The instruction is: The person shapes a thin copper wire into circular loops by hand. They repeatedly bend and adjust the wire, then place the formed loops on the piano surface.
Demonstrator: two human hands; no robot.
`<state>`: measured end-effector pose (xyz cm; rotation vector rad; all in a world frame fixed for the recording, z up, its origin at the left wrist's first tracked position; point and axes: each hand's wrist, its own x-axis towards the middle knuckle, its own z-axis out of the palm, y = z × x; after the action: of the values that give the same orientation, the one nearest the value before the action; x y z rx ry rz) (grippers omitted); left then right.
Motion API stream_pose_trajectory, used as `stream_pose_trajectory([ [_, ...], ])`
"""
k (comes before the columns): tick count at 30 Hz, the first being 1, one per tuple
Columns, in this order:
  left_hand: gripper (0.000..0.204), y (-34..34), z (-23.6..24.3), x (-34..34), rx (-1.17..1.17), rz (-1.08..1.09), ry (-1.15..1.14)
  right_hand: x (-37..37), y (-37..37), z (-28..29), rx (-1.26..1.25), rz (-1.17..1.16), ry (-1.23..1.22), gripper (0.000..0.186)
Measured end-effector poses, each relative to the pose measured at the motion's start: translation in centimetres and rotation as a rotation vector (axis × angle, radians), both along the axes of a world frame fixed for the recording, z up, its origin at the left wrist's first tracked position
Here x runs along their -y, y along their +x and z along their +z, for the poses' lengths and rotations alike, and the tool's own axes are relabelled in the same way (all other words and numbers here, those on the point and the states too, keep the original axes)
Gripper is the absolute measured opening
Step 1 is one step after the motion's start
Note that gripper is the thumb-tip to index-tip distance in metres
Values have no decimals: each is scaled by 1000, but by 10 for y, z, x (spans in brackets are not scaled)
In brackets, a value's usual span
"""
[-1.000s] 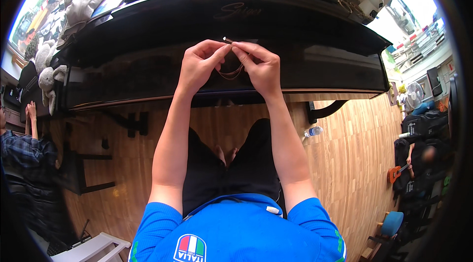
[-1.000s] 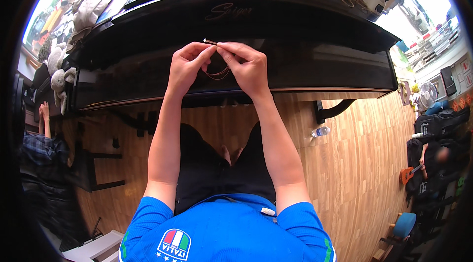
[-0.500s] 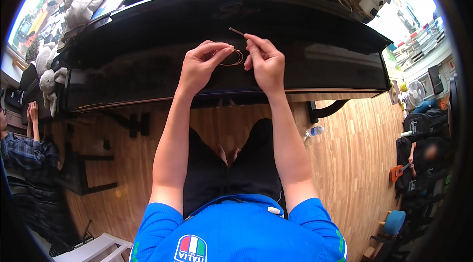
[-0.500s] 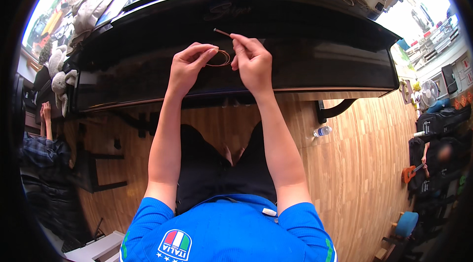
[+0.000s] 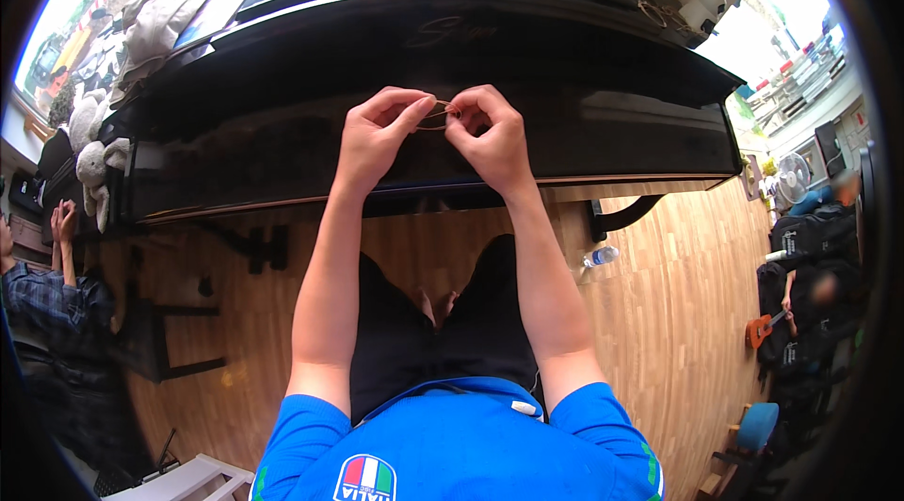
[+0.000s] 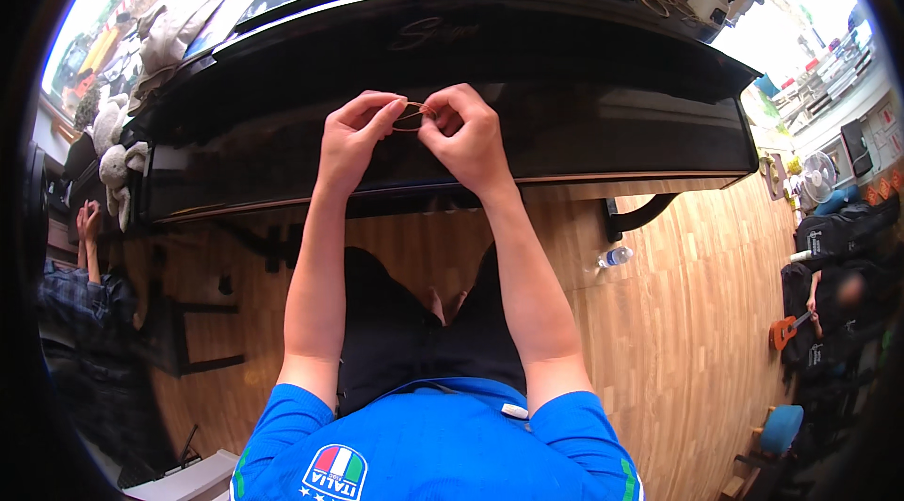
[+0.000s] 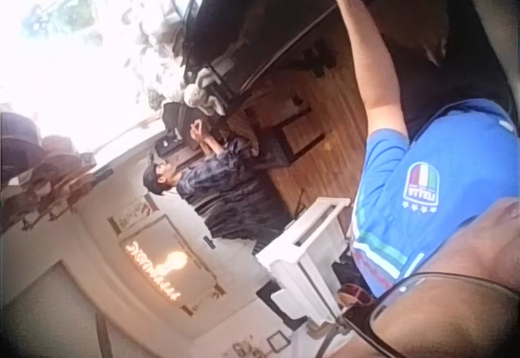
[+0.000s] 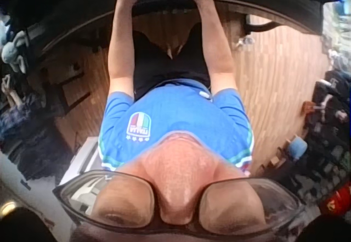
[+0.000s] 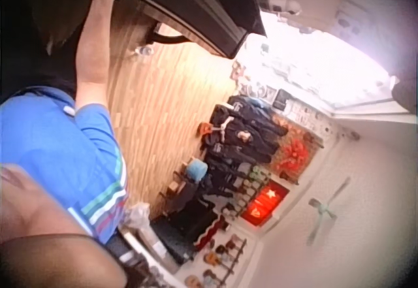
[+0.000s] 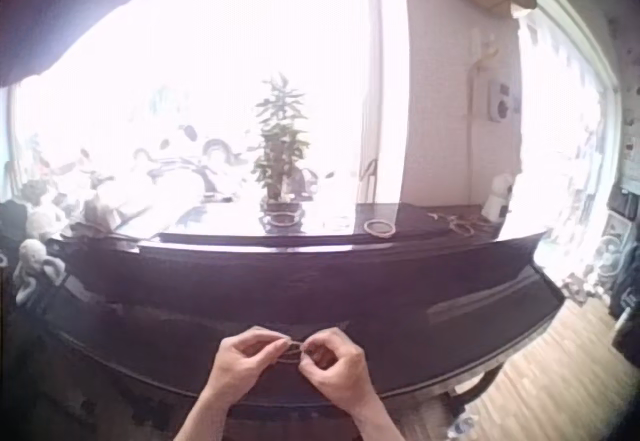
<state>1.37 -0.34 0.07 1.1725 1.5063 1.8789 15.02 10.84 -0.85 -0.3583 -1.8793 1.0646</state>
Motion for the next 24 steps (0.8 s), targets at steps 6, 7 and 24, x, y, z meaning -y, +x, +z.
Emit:
stream_pose_trajectory([
  [6,21,-8,4,7,77,-129,-63,7,2,5,10,90,-107,25],
  [7,21,-9,4,8,72,-159,-74,7,2,5,5,95,-125,25],
  [24,25,-7,2,2,85,-141,-11,-7,4,-2,-192,249,-294,16],
])
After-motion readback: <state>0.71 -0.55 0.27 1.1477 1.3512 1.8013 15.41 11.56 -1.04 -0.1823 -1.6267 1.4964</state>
